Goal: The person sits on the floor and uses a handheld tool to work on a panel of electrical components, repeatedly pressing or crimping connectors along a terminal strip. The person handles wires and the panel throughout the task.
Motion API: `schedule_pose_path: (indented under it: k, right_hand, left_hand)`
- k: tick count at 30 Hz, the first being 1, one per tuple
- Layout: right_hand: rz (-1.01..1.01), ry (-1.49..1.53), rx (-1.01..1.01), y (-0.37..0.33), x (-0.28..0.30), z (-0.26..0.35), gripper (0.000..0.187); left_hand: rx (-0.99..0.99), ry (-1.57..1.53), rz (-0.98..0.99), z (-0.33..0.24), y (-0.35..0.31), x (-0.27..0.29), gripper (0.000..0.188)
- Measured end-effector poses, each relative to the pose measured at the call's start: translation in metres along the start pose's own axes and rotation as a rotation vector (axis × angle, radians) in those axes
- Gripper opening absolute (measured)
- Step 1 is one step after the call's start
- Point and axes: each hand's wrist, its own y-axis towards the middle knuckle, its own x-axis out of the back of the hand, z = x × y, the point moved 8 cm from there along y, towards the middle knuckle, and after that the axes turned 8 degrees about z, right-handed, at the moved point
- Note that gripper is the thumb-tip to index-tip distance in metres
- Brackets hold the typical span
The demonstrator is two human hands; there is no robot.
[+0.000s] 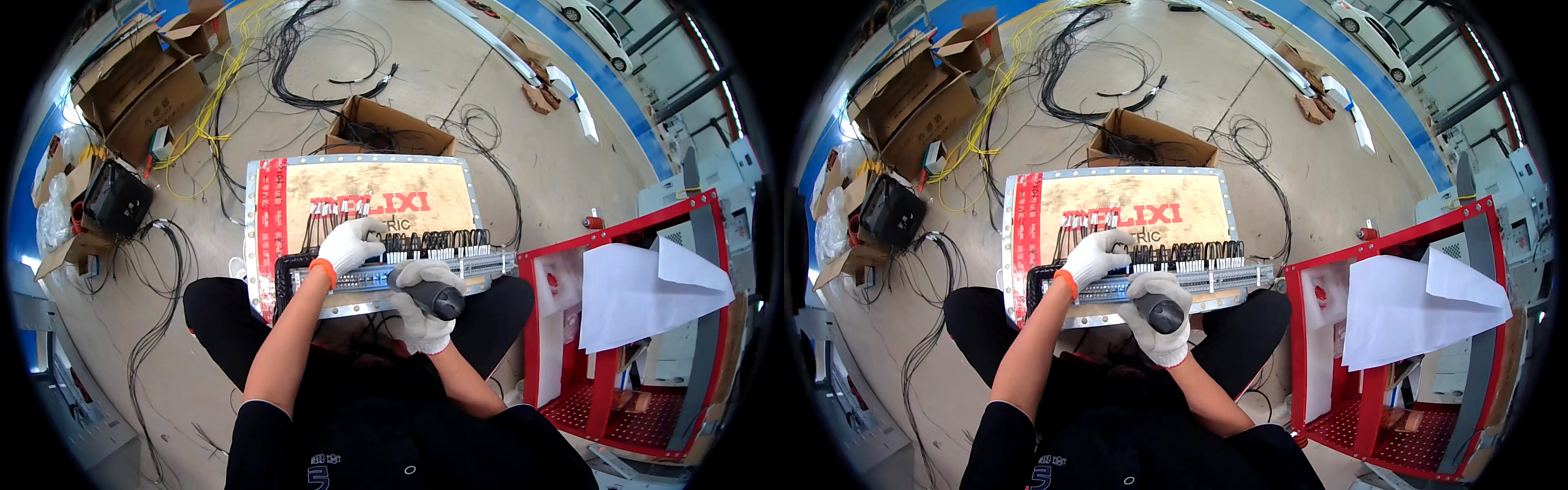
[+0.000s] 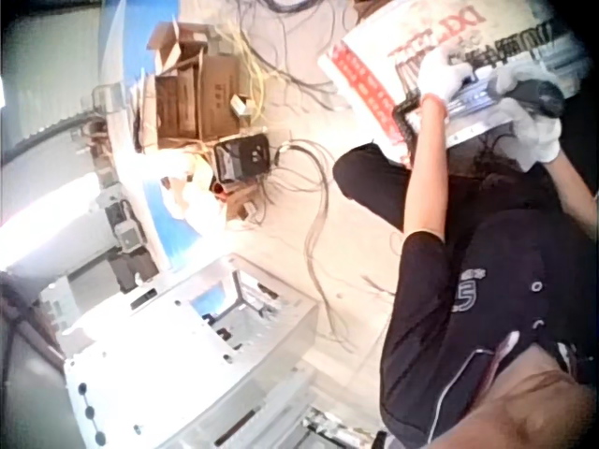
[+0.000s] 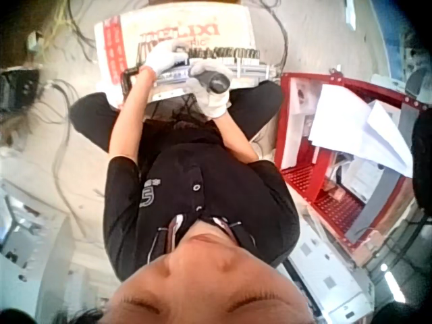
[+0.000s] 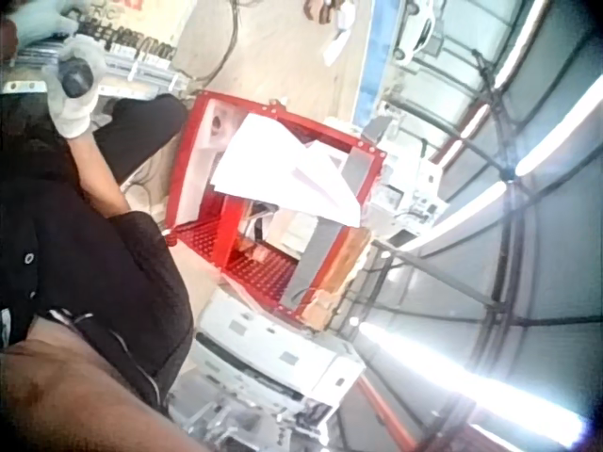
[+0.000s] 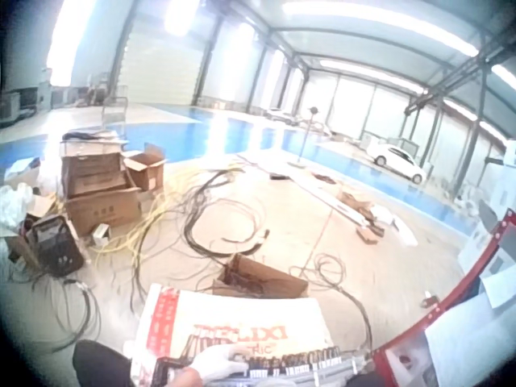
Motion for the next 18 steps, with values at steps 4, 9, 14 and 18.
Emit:
schedule_pose_path:
  k: [4, 9, 14, 18]
  right_hand:
    - [0.026, -0.001, -0.012, 0.0, 0.0, -0.001, 0.059]
    - [-0.011, 0.031, 0.004, 0.002, 0.002, -0.002, 0.054]
    - [-0.055, 0.052, -0.028, 0.0, 0.01, -0.006, 0.051]
    - [-0.062, 0.042, -0.019, -0.001, 0.011, -0.007, 0.051]
  left_hand:
    - [0.002, 0.04, -0.047, -0.008, -0.006, 0.003, 0.037]
    - [0.072, 0.158, -0.18, -0.01, -0.013, 0.005, 0.035]
    - [0.094, 0.162, -0.187, -0.01, -0.014, 0.003, 0.032]
    - [0.078, 0.157, -0.174, -0.01, -0.015, 0.004, 0.03]
